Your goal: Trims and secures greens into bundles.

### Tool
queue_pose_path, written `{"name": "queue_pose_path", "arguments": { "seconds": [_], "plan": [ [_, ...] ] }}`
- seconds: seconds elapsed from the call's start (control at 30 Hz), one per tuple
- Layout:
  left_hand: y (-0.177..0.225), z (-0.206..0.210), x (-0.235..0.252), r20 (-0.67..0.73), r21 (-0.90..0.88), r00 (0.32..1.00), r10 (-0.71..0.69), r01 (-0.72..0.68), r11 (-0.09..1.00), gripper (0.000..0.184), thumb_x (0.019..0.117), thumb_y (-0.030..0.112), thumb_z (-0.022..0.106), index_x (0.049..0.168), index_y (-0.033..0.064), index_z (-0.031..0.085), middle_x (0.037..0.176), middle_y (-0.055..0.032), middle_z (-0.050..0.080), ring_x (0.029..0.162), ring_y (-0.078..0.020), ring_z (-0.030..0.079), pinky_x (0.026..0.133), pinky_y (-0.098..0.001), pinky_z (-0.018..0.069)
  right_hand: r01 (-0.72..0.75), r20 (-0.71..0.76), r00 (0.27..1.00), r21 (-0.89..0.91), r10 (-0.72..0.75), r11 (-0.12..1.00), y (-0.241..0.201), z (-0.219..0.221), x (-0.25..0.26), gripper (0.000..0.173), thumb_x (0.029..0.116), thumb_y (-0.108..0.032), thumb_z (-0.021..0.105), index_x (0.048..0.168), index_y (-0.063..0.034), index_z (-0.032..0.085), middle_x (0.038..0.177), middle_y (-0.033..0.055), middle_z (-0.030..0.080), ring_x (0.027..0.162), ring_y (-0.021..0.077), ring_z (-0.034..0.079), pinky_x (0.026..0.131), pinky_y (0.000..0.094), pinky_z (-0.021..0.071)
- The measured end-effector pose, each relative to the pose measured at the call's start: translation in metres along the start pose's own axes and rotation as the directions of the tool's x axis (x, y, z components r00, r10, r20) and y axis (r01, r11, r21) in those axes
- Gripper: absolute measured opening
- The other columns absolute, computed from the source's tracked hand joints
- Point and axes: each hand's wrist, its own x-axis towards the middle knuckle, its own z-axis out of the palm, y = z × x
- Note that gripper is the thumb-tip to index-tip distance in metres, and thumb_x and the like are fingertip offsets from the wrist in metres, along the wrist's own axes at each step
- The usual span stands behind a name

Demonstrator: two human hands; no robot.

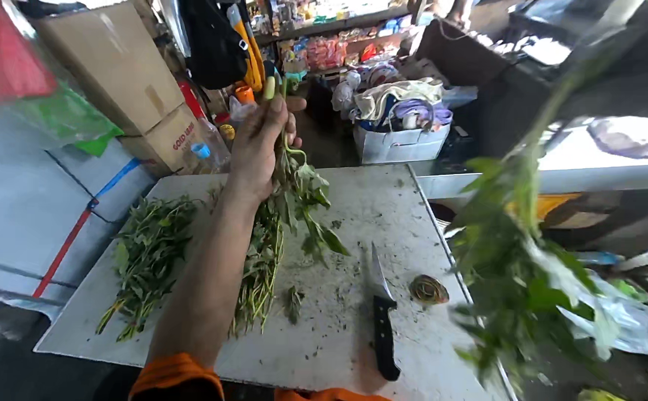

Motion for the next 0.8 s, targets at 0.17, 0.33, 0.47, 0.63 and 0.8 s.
{"name": "queue_pose_path", "arguments": {
  "seconds": [0.17,0.33,0.47,0.63,0.8],
  "plan": [
    [0.007,0.056,-0.016,0.233,-0.042,0.972,-0.029,0.040,0.998,0.036,0.1131,0.026,0.028,0.108,0.0082,0.060,0.099,-0.0029,0.072,0.089,-0.0159,0.073,0.082,-0.0363,0.0635,-0.002,0.098,0.995,0.073,-0.005,0.997,-0.036,0.071,0.019,0.008,0.0888,-0.015,0.076,0.097,-0.0161,0.077,0.081,-0.0102,0.072,0.064,-0.0025,0.062,0.056,0.0154,0.0546],
    [0.012,0.087,-0.040,0.121,-0.063,0.992,-0.036,0.044,0.997,0.030,0.1118,0.017,0.035,0.123,0.0119,0.062,0.095,0.0044,0.071,0.080,-0.0040,0.070,0.075,-0.0238,0.0621,-0.082,0.065,0.996,0.290,0.065,0.954,-0.007,0.117,0.039,0.005,0.0931,-0.007,0.073,0.098,-0.0068,0.074,0.079,0.0004,0.073,0.058,0.0068,0.066,0.051,0.0226,0.0575],
    [0.014,0.079,-0.042,0.132,-0.069,0.983,-0.127,0.137,0.988,0.064,0.1068,0.059,0.016,0.128,0.0179,0.061,0.101,0.0037,0.071,0.087,-0.0069,0.070,0.079,-0.0268,0.0613,-0.091,-0.026,0.994,0.286,0.102,0.954,-0.004,0.135,0.039,0.005,0.0943,-0.009,0.072,0.099,-0.0083,0.074,0.081,-0.0012,0.074,0.060,0.0069,0.067,0.053,0.0231,0.0586],
    [0.005,0.069,-0.041,0.232,-0.043,0.972,0.040,-0.031,0.999,0.038,0.1121,0.034,0.034,0.131,0.0099,0.057,0.107,0.0038,0.069,0.093,-0.0050,0.068,0.087,-0.0251,0.0587,-0.071,-0.150,0.982,0.260,0.113,0.963,-0.004,0.145,0.037,0.009,0.0933,-0.008,0.073,0.102,-0.0081,0.074,0.089,-0.0012,0.073,0.061,0.0042,0.065,0.054,0.0200,0.0576],
    [0.004,0.062,-0.041,0.315,-0.064,0.949,0.033,-0.013,0.998,0.034,0.1112,0.029,0.040,0.132,0.0098,0.058,0.107,0.0003,0.069,0.096,-0.0065,0.068,0.088,-0.0254,0.0577,-0.020,-0.261,0.965,0.082,0.040,0.996,-0.003,0.153,0.027,0.015,0.0910,-0.016,0.077,0.105,-0.0106,0.075,0.096,-0.0022,0.067,0.071,-0.0003,0.058,0.061,0.0142,0.0485]
  ]
}}
